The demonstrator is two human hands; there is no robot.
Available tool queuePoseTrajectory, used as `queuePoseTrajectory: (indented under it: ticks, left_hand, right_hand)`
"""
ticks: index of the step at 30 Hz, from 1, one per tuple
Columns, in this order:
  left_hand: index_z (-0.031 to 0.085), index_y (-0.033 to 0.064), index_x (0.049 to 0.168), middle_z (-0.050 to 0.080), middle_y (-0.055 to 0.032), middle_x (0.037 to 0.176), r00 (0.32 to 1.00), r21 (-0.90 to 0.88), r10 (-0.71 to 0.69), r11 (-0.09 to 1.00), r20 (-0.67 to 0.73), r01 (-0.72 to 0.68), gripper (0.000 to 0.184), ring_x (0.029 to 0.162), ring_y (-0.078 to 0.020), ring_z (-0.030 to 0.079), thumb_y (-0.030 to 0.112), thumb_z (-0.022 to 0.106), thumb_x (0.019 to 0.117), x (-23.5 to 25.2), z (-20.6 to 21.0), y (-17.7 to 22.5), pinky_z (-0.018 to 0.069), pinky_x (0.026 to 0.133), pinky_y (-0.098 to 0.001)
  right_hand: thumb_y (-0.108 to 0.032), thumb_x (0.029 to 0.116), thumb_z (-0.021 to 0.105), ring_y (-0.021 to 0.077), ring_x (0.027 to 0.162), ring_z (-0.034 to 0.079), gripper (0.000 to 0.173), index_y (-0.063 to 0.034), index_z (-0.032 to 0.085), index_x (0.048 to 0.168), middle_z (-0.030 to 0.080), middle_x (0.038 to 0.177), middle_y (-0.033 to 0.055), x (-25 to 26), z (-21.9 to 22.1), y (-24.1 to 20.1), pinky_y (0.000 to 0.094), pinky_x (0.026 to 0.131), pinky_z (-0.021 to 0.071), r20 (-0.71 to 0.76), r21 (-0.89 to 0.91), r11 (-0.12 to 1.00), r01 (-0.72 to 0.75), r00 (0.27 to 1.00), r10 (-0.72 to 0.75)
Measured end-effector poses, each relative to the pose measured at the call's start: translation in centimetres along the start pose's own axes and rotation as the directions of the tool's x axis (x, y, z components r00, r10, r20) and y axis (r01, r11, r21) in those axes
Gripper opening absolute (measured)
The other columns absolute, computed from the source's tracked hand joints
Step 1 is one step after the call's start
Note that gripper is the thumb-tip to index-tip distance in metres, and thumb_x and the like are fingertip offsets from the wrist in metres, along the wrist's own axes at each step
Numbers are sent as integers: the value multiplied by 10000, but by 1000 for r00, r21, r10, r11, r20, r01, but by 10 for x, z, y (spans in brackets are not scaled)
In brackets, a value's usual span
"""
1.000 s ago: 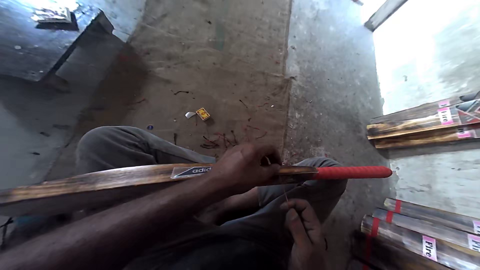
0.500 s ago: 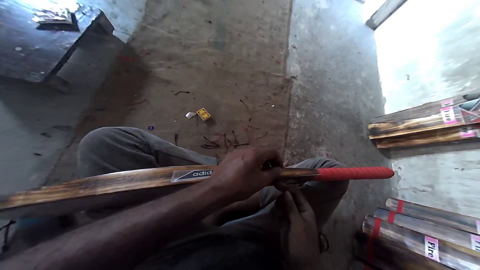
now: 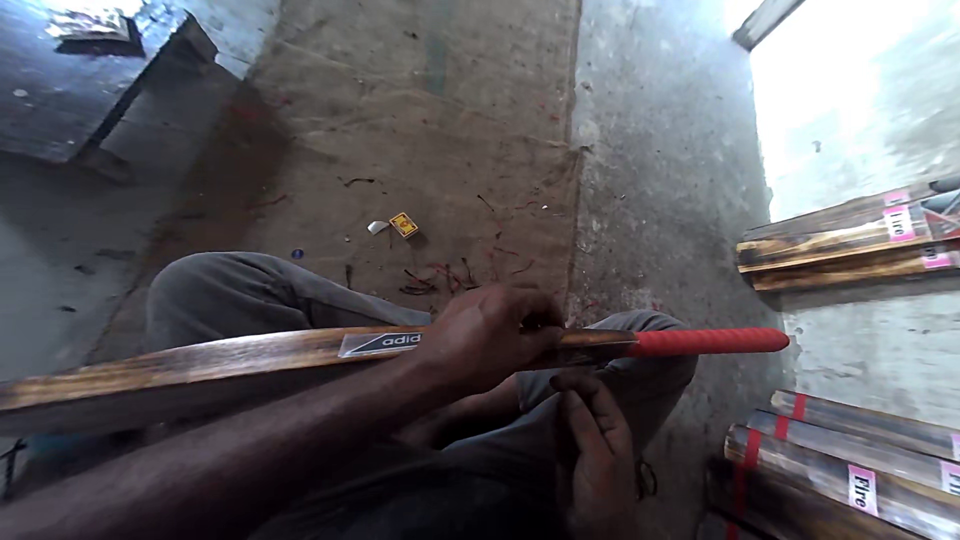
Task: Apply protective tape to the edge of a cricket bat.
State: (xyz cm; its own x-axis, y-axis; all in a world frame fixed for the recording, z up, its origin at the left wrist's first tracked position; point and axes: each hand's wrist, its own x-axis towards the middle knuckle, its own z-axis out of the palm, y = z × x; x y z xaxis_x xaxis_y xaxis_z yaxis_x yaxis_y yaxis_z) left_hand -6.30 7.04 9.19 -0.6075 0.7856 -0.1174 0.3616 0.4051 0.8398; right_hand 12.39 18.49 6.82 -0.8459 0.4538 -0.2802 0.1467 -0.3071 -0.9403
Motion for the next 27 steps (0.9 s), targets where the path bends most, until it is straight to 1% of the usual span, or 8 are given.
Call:
queuePoseTrajectory:
  ticks: [4, 10, 15, 17, 20, 22, 24, 27]
  left_hand:
    - [721, 375, 997, 673, 203, 968, 999, 38, 27, 999, -16, -27, 83, 830, 32, 647, 440, 684, 961, -1, 2, -1, 603, 717, -311]
    - [721, 361, 1004, 679, 200, 989, 998, 25, 51, 998, -25, -51, 81, 854, 27, 652, 422, 685, 966, -2, 2, 0, 609, 738, -317]
    - [712, 364, 1008, 667, 195, 994, 998, 49, 57, 997, -18, -56, 79, 846, 28, 647, 423, 678, 969, -2, 2, -1, 606, 725, -306]
    - [700, 362, 1060, 679, 188, 1001, 1000, 24, 9, 1000, 10, -9, 119, 852, 16, 657, 430, 687, 963, -1, 1, 1, 612, 740, -313]
    - [579, 333, 1241, 657, 117, 1067, 996, -40, -80, 996, 27, 81, 341, 853, -57, 673, 407, 723, 940, 3, 0, 5, 622, 708, -349]
    - [528, 338, 1281, 632, 99, 1098, 993, -39, -113, 993, 19, 114, 427, 869, -81, 666, 415, 741, 919, 4, 0, 7, 614, 697, -373]
    - [534, 338, 1267, 616, 85, 1066, 993, -6, -117, 993, 17, 117, 407, 855, -92, 648, 423, 732, 921, 4, -1, 8, 600, 678, -381]
    - [597, 336, 1184, 623, 99, 983, 997, 38, -77, 996, 32, 76, 268, 812, -82, 633, 427, 696, 952, 3, -1, 8, 590, 667, -380]
  right_hand:
    - [-121, 1064, 474, 82, 534, 402, 225, -2, 647, 1145, 483, 729, 35, -1, 1, -2, 237, 469, 362, 28, 1, 1000, 20, 999, -20]
    - [-126, 1070, 467, 85, 545, 414, 227, 2, 638, 1148, 503, 751, 44, -2, -1, 4, 245, 477, 378, 36, 28, 999, 42, 998, -43]
    - [-119, 1065, 478, 88, 530, 410, 224, 8, 640, 1154, 496, 734, 46, -2, -1, 6, 245, 466, 377, 29, 32, 999, 25, 999, -26]
    - [-110, 1062, 475, 90, 530, 411, 228, 12, 642, 1160, 504, 740, 52, -2, -3, 6, 247, 465, 377, 35, 16, 999, 33, 999, -34]
    - [-100, 1064, 466, 94, 535, 427, 234, 18, 637, 1171, 517, 752, 61, -3, -5, 6, 251, 469, 399, 49, 11, 999, 40, 998, -40]
    - [-98, 1062, 474, 93, 531, 434, 234, 19, 642, 1174, 528, 753, 62, -4, -6, 6, 250, 464, 405, 44, 14, 999, 43, 998, -44]
    - [-104, 1063, 477, 96, 533, 435, 238, 20, 643, 1181, 539, 766, 67, -4, -8, 6, 252, 465, 403, 49, 9, 999, 51, 998, -51]
    - [-112, 1062, 484, 103, 538, 446, 245, 22, 651, 1181, 543, 768, 73, -5, -11, 4, 258, 470, 418, 42, -17, 998, 58, 997, -58]
